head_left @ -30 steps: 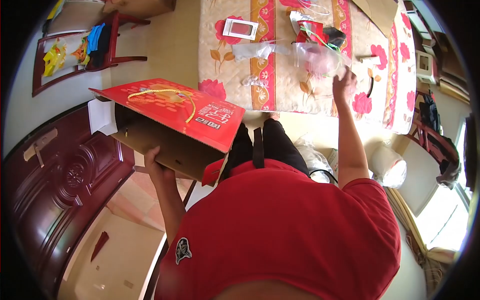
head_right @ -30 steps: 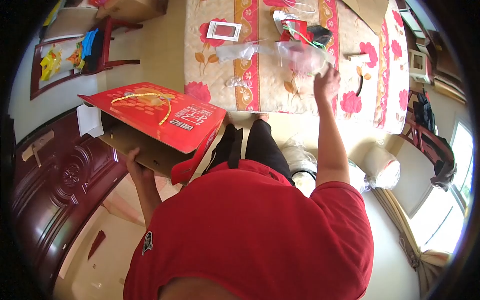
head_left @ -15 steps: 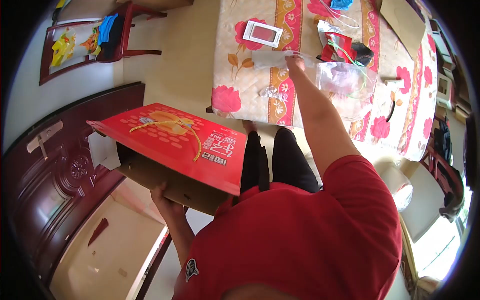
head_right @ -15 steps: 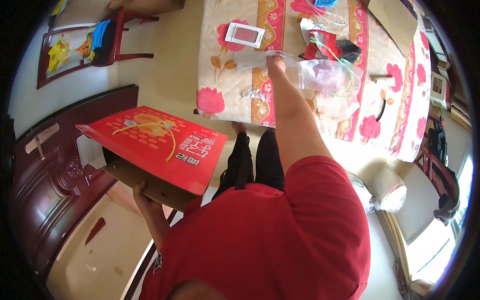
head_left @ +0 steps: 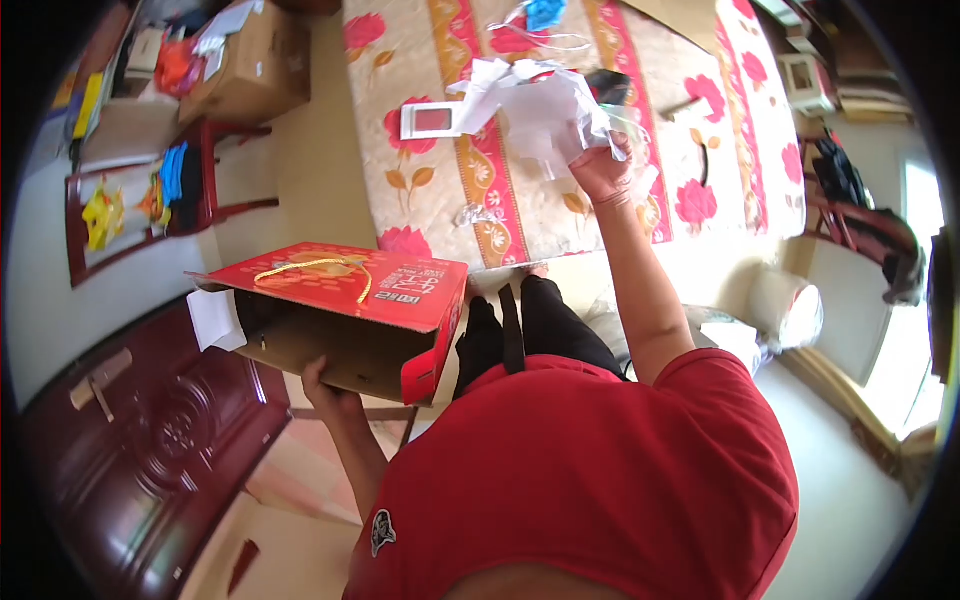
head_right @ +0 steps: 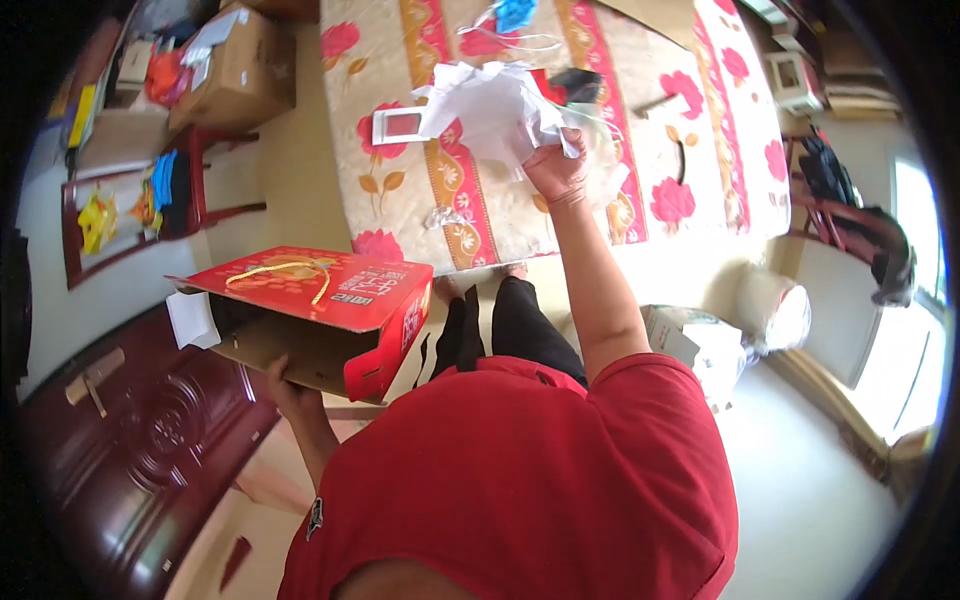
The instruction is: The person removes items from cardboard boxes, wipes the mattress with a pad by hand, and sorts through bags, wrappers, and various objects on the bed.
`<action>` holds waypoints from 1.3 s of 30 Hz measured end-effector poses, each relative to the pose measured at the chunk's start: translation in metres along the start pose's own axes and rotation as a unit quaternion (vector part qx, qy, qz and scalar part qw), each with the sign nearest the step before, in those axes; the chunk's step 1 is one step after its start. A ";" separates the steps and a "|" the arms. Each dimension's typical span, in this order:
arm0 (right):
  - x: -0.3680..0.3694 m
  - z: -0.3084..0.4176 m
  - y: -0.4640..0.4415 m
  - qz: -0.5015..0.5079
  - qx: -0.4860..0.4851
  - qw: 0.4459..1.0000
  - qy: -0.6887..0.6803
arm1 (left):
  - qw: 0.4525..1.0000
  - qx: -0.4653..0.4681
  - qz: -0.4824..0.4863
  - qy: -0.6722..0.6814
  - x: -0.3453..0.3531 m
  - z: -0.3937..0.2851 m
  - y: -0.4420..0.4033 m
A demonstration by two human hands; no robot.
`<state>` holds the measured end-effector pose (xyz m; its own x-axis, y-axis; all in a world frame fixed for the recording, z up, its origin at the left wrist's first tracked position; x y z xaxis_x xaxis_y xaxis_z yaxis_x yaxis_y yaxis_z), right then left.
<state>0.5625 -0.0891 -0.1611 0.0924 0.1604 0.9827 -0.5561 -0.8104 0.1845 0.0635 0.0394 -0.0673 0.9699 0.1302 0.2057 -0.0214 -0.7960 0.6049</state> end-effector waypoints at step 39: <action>0.082 -0.134 0.022 0.049 0.202 0.966 0.154 | 0.786 0.294 -0.040 -0.543 0.126 0.031 -0.034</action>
Point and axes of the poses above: each hand's wrist, its own y-axis away from the middle knuckle, its own x-axis out of the palm, z = x × y, the point moved 8 cm from there along -y, towards the middle knuckle, and after that the axes turned 4 degrees about -y, right-handed, at the moved point
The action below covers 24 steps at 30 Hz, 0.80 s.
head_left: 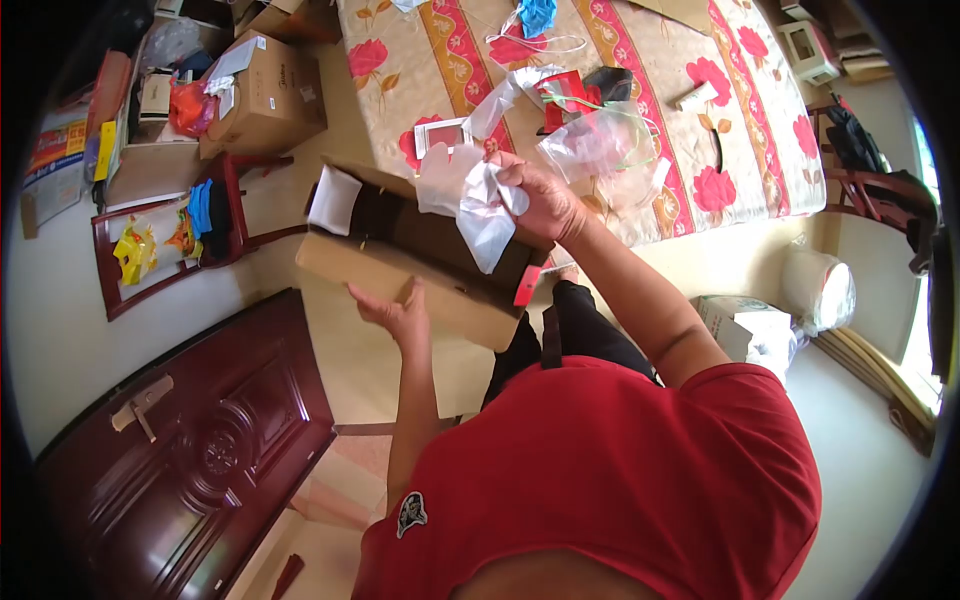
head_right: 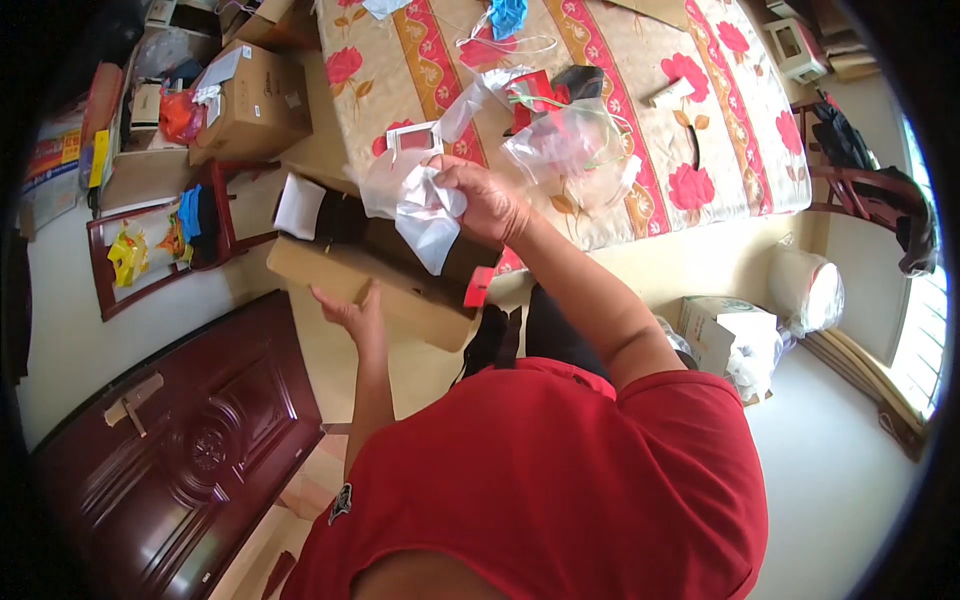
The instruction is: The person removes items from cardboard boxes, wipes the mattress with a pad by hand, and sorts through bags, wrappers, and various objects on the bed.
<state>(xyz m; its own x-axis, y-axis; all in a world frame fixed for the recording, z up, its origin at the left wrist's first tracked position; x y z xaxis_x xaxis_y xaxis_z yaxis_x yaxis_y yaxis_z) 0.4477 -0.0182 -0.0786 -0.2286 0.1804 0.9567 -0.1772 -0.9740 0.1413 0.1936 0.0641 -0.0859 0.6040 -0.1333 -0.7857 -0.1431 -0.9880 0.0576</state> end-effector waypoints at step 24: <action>0.057 -0.061 -0.039 0.180 0.183 0.938 0.234 | 0.851 -0.112 0.274 0.433 0.020 -0.059 0.005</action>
Point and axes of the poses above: each hand's wrist, its own y-axis away from the middle knuckle, its own x-axis out of the palm, z = x × y, the point moved 8 cm from there along -y, towards the middle knuckle, and after that the axes turned 4 degrees about -y, right-handed, at the moved point
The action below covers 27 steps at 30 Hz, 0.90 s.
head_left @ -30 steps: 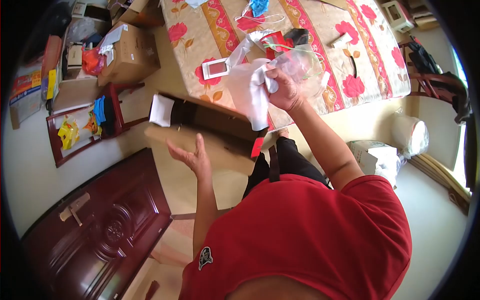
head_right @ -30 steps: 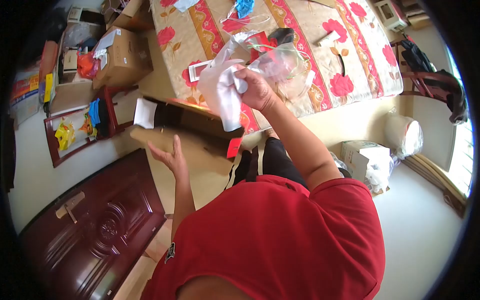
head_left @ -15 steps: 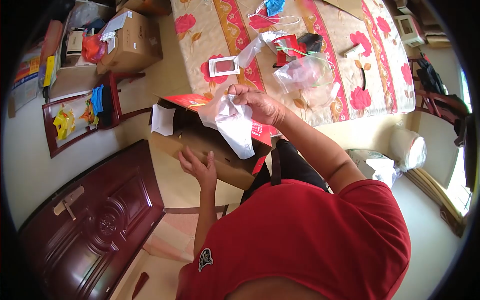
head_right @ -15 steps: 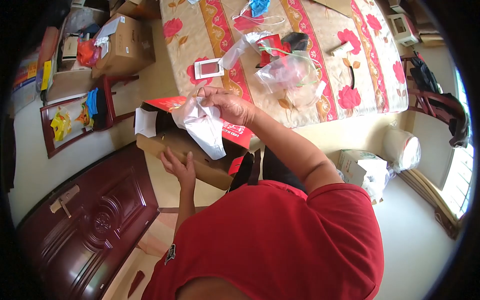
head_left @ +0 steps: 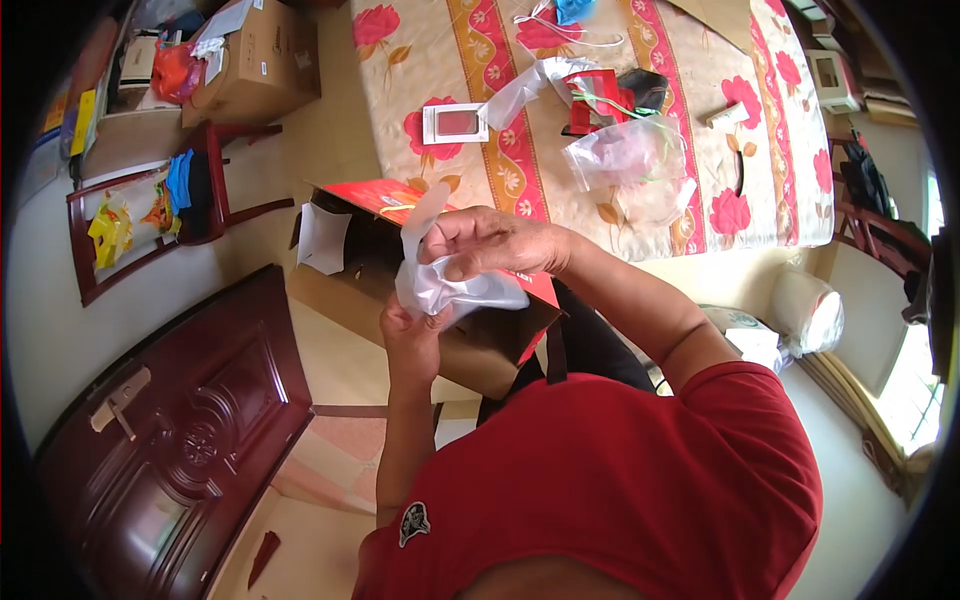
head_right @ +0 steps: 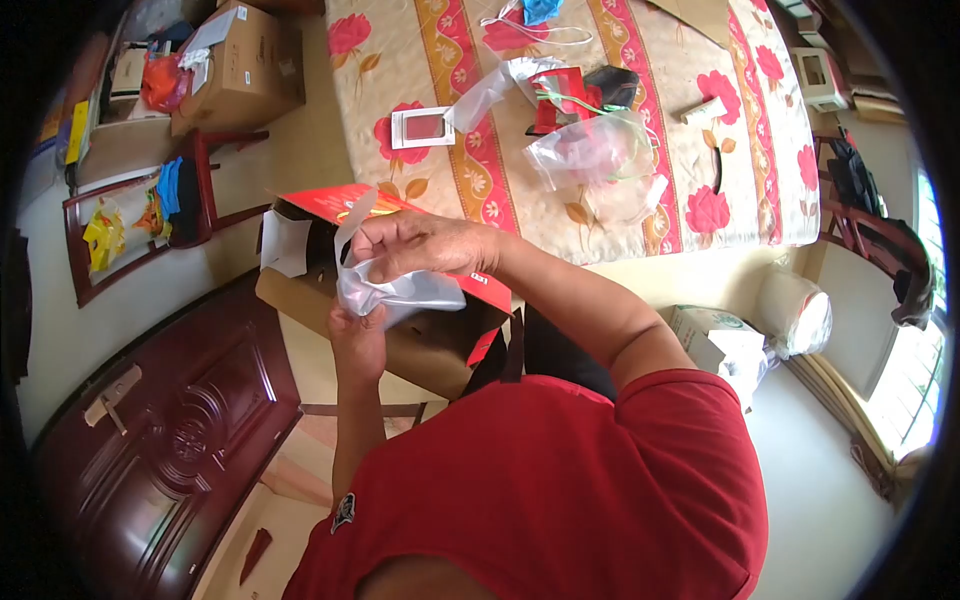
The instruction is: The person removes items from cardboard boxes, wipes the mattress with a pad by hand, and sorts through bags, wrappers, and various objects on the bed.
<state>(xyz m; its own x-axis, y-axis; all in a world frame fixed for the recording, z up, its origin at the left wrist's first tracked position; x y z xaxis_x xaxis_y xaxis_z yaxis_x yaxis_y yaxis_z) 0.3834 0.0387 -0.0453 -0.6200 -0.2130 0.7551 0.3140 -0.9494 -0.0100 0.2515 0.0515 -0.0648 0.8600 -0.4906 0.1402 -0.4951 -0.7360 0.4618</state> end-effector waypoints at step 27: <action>-0.110 0.117 0.144 -0.459 -0.287 0.833 -0.116 | 0.984 0.162 -0.068 0.023 -0.048 -0.056 0.077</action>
Point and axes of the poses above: each hand's wrist, its own y-axis away from the middle knuckle, its own x-axis out of the palm, z = x × y, the point moved 8 cm from there along -y, towards the middle knuckle, and after that the axes turned 4 degrees about -y, right-handed, at the moved point
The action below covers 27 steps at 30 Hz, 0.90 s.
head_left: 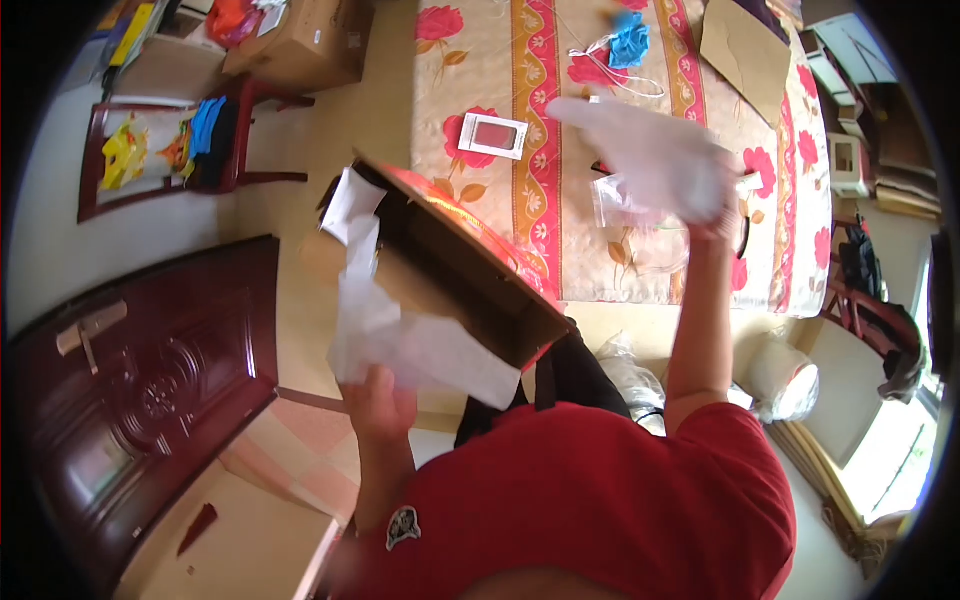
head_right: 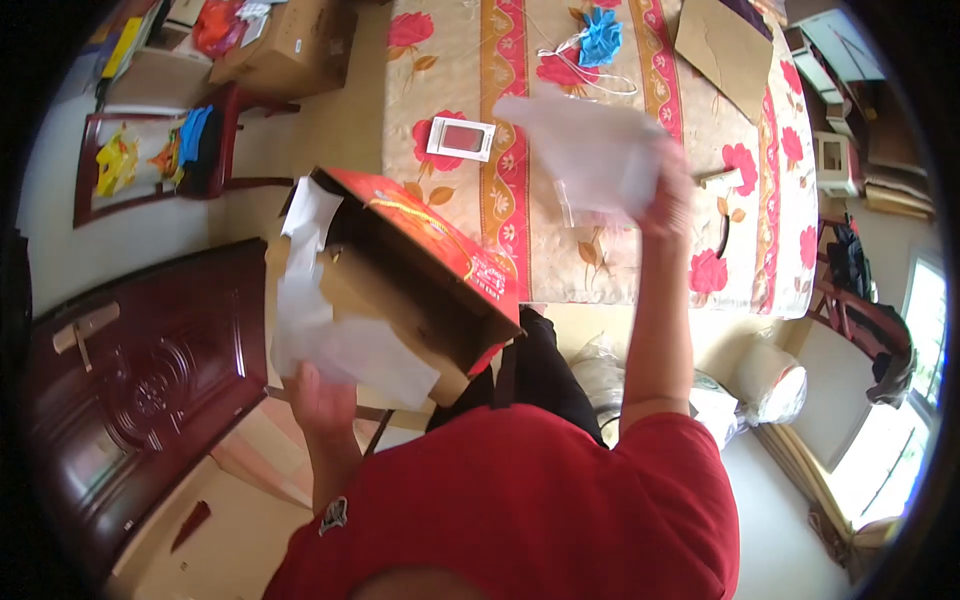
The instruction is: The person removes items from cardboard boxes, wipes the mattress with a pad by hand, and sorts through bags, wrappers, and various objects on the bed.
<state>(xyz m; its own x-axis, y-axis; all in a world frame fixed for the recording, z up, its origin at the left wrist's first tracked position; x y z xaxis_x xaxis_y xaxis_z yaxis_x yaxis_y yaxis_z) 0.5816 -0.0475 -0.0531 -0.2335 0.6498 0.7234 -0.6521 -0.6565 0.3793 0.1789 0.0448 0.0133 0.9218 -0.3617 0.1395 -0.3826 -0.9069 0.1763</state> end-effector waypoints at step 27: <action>0.214 -0.008 0.204 0.310 -0.087 0.943 0.086 | 0.965 -0.118 0.161 0.169 0.010 -0.021 0.000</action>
<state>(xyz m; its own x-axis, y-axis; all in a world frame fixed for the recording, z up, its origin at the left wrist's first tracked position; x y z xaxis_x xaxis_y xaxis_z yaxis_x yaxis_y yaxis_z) 0.3933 -0.0395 0.1744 -0.7126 0.2245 0.6647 -0.4568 -0.8675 -0.1967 0.1867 0.0460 0.0351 0.6941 -0.4898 0.5276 -0.6868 -0.6701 0.2815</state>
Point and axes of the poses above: each hand's wrist, its own y-axis away from the middle knuckle, its own x-axis out of the palm, z = x × y, the point moved 8 cm from there along -y, towards the middle knuckle, and after that the axes turned 4 degrees about -y, right-handed, at the moved point
